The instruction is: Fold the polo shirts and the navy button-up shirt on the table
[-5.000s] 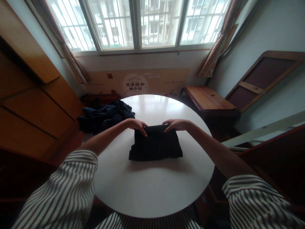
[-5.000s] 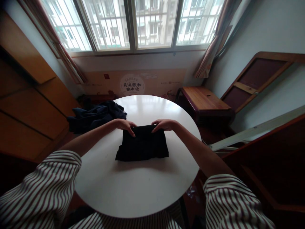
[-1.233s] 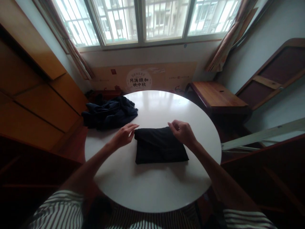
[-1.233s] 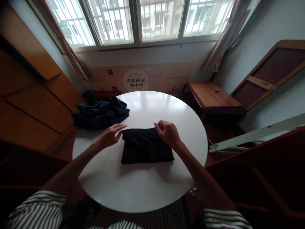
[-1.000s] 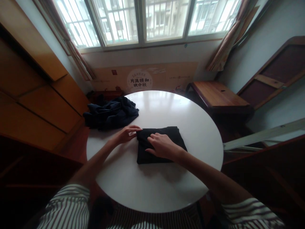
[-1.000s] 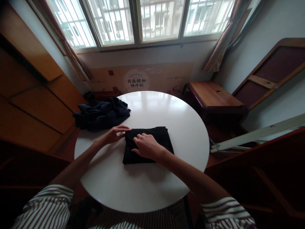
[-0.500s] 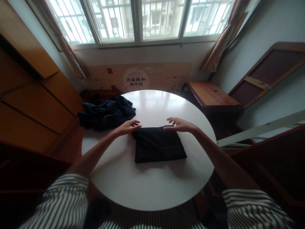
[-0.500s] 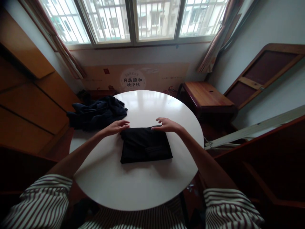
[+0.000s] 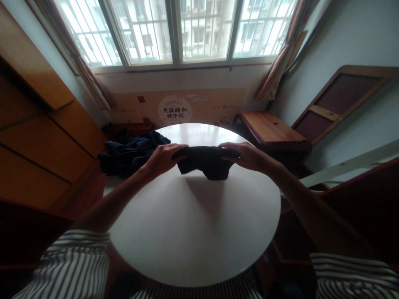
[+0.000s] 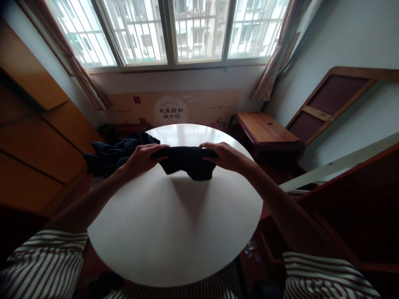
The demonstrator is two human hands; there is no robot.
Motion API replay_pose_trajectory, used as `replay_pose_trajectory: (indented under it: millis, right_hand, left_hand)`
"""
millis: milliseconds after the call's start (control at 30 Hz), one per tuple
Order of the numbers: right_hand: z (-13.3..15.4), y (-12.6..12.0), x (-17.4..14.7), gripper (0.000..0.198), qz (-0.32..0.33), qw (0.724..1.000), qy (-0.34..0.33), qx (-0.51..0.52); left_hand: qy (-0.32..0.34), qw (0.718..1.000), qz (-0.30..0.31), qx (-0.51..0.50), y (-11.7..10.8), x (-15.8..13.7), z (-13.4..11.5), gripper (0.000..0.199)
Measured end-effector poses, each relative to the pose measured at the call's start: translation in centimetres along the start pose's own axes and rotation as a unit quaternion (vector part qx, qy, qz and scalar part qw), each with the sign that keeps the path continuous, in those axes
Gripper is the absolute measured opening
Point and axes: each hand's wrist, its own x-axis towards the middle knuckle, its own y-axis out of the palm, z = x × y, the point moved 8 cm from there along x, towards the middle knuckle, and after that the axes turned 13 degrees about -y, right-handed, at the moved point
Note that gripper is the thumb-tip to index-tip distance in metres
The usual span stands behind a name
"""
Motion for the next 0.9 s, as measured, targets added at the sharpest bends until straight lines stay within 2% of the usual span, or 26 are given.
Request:
replay_pose_trajectory:
  millis: [67,100,167,233,300,367,433,533,600,667,767,900]
  right_hand:
    - [2.2,-0.4,-0.6,0.037,-0.046,0.993,-0.076,-0.078]
    - [3.0,0.2,-1.3,0.041,-0.055,0.986,-0.106,-0.114]
    - [3.7,3.0,-3.3,0.052,-0.038,0.973,-0.145,-0.175]
    - [3.9,6.9,-5.8,0.058,0.013,0.965,-0.171,-0.198]
    - [4.3,10.2,-8.5,0.056,0.060,0.965,-0.185,-0.177]
    - [4.9,11.8,-10.5,0.049,0.073,0.973,-0.172,-0.135]
    - [5.2,11.3,-11.1,0.041,0.036,0.987,-0.133,-0.082]
    - [3.5,8.1,-10.1,0.025,-0.098,0.995,-0.008,-0.034]
    - [1.1,6.6,-9.1,0.029,-0.155,0.982,0.109,-0.030]
    - [-1.3,6.6,-7.8,0.037,-0.144,0.971,0.192,-0.012]
    - [-3.4,7.5,-6.1,0.046,-0.117,0.969,0.218,0.023]
    - [-4.6,8.1,-6.1,0.049,-0.156,0.966,0.200,0.053]
  left_hand:
    - [0.065,0.996,-0.055,0.031,-0.9,-1.6,-1.1,0.034]
    - [0.094,0.992,-0.066,0.048,-0.6,-2.8,-1.4,0.035]
    - [0.136,0.985,-0.067,0.088,1.3,-5.7,-1.4,0.038]
    - [0.166,0.978,-0.046,0.121,4.0,-9.1,-1.2,0.040]
    - [0.185,0.973,-0.005,0.136,6.4,-12.3,-1.2,0.040]
    - [0.179,0.976,0.033,0.120,7.4,-14.4,-1.5,0.035]
    - [0.130,0.987,0.058,0.073,7.1,-14.6,-1.5,0.031]
    - [-0.032,0.997,0.063,-0.024,5.9,-11.9,-0.1,0.027]
    - [-0.160,0.983,0.058,-0.070,6.0,-9.6,2.0,0.030]
    - [-0.248,0.961,0.067,-0.104,7.0,-8.0,4.0,0.036]
    - [-0.313,0.932,0.085,-0.164,9.1,-7.0,6.5,0.039]
    - [-0.381,0.876,0.070,-0.285,10.5,-8.0,8.9,0.050]
